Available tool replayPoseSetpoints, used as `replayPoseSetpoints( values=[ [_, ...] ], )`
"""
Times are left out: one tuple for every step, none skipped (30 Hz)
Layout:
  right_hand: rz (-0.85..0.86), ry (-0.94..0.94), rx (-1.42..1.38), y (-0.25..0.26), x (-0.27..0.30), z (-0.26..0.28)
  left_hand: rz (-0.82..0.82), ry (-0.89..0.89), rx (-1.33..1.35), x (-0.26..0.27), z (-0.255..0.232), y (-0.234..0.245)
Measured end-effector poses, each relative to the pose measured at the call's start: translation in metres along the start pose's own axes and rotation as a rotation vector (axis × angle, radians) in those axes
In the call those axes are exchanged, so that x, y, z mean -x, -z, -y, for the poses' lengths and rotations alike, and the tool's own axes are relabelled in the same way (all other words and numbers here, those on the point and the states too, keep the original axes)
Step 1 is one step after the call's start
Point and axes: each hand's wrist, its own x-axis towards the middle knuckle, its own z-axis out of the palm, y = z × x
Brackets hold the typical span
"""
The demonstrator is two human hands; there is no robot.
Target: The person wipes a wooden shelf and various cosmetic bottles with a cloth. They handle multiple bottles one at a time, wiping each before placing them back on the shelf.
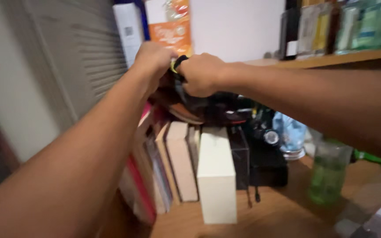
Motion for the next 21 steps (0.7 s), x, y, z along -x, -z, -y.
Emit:
replayPoseSetpoints(
  values=[
    [-0.053,0.063,-0.042,-0.008,0.000,0.005,-0.082,0.010,-0.091,0.007,-0.001,0.006],
    [-0.110,0.123,-0.078,-0.012,-0.003,0.006,-0.141,-0.059,-0.150,0.012,-0.003,0.009],
    [-0.146,0.190,-0.102,-0.016,-0.008,0.004,-0.201,-0.129,-0.211,0.015,-0.004,0.011],
    [-0.181,0.251,-0.124,-0.019,-0.012,0.000,-0.254,-0.198,-0.269,0.016,-0.003,0.012],
    [-0.215,0.311,-0.145,-0.021,-0.017,-0.005,-0.258,-0.228,-0.302,0.016,-0.001,0.012],
    [-0.215,0.363,-0.124,-0.022,-0.020,-0.012,-0.252,-0.258,-0.337,0.016,0.001,0.009],
    [-0.215,0.415,-0.102,-0.020,-0.022,-0.021,-0.246,-0.288,-0.372,0.017,0.004,0.005],
    [-0.211,0.461,-0.077,-0.019,-0.018,-0.032,-0.241,-0.346,-0.328,0.018,0.007,-0.003],
    [-0.156,0.371,-0.039,-0.017,-0.010,-0.045,-0.235,-0.403,-0.283,0.020,0.009,-0.012],
    [-0.101,0.293,0.004,-0.011,-0.003,-0.060,-0.243,-0.458,-0.234,0.019,0.010,-0.017],
    [-0.048,0.214,0.048,-0.004,0.004,-0.074,-0.191,-0.498,-0.253,0.021,0.013,-0.027],
    [-0.011,0.116,0.053,0.006,0.011,-0.088,-0.144,-0.551,-0.277,0.020,0.011,-0.037],
    [0.024,0.017,0.056,0.016,0.016,-0.101,-0.097,-0.603,-0.302,0.019,0.008,-0.045],
    [0.070,-0.089,-0.007,0.021,0.021,-0.112,-0.010,-0.601,-0.356,0.021,0.008,-0.052],
    [0.117,-0.195,-0.071,0.028,0.024,-0.123,0.076,-0.599,-0.410,0.022,0.008,-0.059],
    [0.172,-0.306,-0.140,0.028,0.029,-0.131,0.173,-0.590,-0.463,0.026,0.011,-0.069],
    [0.246,-0.319,-0.065,0.028,0.028,-0.137,0.187,-0.579,-0.490,0.030,0.014,-0.079],
    [0.310,-0.320,0.010,0.031,0.021,-0.140,0.187,-0.573,-0.523,0.033,0.012,-0.087],
    [0.374,-0.320,0.086,0.031,0.017,-0.142,0.187,-0.566,-0.557,0.036,0.009,-0.093],
    [0.308,-0.341,0.033,0.028,0.012,-0.142,0.203,-0.528,-0.644,0.038,0.006,-0.093],
    [0.241,-0.362,-0.021,0.022,0.010,-0.144,0.219,-0.488,-0.730,0.041,0.005,-0.094]
  ],
)
